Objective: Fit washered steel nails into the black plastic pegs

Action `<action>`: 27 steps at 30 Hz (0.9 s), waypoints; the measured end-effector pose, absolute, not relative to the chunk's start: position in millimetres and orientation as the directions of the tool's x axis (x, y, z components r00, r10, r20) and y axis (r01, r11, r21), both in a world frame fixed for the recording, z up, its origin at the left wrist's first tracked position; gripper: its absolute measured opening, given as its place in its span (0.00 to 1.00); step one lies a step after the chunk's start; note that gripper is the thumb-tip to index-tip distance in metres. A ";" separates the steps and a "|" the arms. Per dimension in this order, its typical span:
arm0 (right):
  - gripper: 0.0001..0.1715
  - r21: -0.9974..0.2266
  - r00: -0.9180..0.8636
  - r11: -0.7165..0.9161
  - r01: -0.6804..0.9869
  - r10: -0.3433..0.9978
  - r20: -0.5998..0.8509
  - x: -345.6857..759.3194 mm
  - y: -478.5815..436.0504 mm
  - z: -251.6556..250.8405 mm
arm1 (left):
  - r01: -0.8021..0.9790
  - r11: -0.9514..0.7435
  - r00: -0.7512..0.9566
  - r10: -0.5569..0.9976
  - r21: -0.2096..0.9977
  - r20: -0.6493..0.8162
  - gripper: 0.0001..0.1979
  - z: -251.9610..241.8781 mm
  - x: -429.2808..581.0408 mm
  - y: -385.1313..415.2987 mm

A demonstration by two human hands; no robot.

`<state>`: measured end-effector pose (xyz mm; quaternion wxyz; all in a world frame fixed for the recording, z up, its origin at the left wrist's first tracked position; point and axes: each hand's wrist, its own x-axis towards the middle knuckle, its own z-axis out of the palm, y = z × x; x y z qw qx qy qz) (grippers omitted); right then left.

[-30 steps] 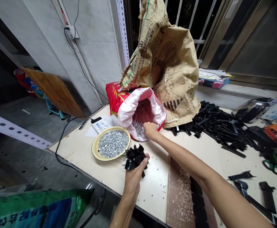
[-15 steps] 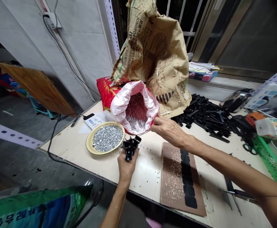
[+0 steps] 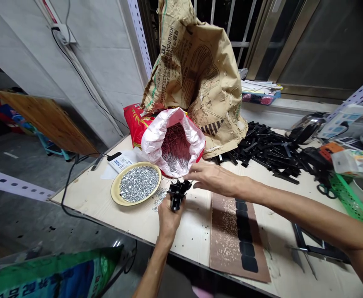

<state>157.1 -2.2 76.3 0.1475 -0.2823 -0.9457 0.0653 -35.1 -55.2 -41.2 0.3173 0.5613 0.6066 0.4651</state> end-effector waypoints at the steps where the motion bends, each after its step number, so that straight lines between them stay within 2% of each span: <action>1: 0.14 -0.293 -0.775 0.825 0.483 0.558 0.296 156.4 4.2 74.4 | 0.334 -0.038 -0.171 0.980 0.942 0.100 0.08 -39.7 -34.8 -57.0; 3: 0.19 -0.426 -0.665 0.750 0.506 0.654 0.361 151.9 22.3 67.0 | 0.186 0.030 -0.176 0.984 0.982 0.003 0.13 -34.7 -34.2 -62.1; 5: 0.15 -0.478 -0.521 0.572 0.667 0.816 0.249 141.2 43.2 52.7 | 0.069 0.087 -0.190 0.979 0.994 -0.072 0.15 -28.8 -33.6 -67.6; 7: 0.15 -0.429 -0.386 0.363 0.828 0.922 0.033 124.3 61.4 32.2 | 0.035 0.101 -0.221 0.971 0.994 -0.091 0.16 -24.8 -33.3 -71.3; 9: 0.17 -0.354 -0.291 0.240 0.904 0.952 -0.098 104.5 73.5 10.3 | 0.048 0.099 -0.245 0.966 0.994 -0.085 0.17 -24.2 -34.0 -71.8; 12: 0.15 -0.297 -0.207 0.158 0.942 0.968 -0.144 80.2 81.2 -13.4 | 0.075 0.110 -0.251 0.964 0.991 -0.089 0.16 -28.3 -37.1 -68.0; 15: 0.13 -0.260 -0.159 0.117 0.959 0.976 -0.149 74.7 82.1 -16.8 | 0.067 0.110 -0.234 0.968 0.992 -0.091 0.16 -33.4 -41.2 -63.6; 19: 0.16 -0.253 -0.168 0.155 0.955 0.985 -0.032 99.8 73.1 10.7 | 0.077 0.054 -0.233 0.972 0.996 -0.035 0.16 -39.7 -45.4 -60.1; 21: 0.16 -0.296 -0.282 0.302 0.906 0.953 0.110 118.6 61.5 33.4 | 0.099 0.022 -0.228 0.974 0.995 0.001 0.16 -43.4 -47.0 -59.0; 23: 0.14 -0.313 -0.447 0.526 0.791 0.846 0.292 135.1 46.3 56.7 | 0.132 -0.006 -0.223 0.974 0.991 0.036 0.15 -46.9 -48.5 -58.2; 25: 0.13 -0.244 -0.561 0.674 0.697 0.725 0.400 146.1 30.7 76.0 | 0.204 -0.040 -0.207 0.975 0.978 0.083 0.13 -49.6 -49.6 -57.7; 27: 0.13 -0.132 -0.619 0.703 0.699 0.687 0.381 151.3 18.2 88.7 | 0.317 -0.091 -0.180 0.971 0.944 0.154 0.09 -50.2 -49.9 -57.7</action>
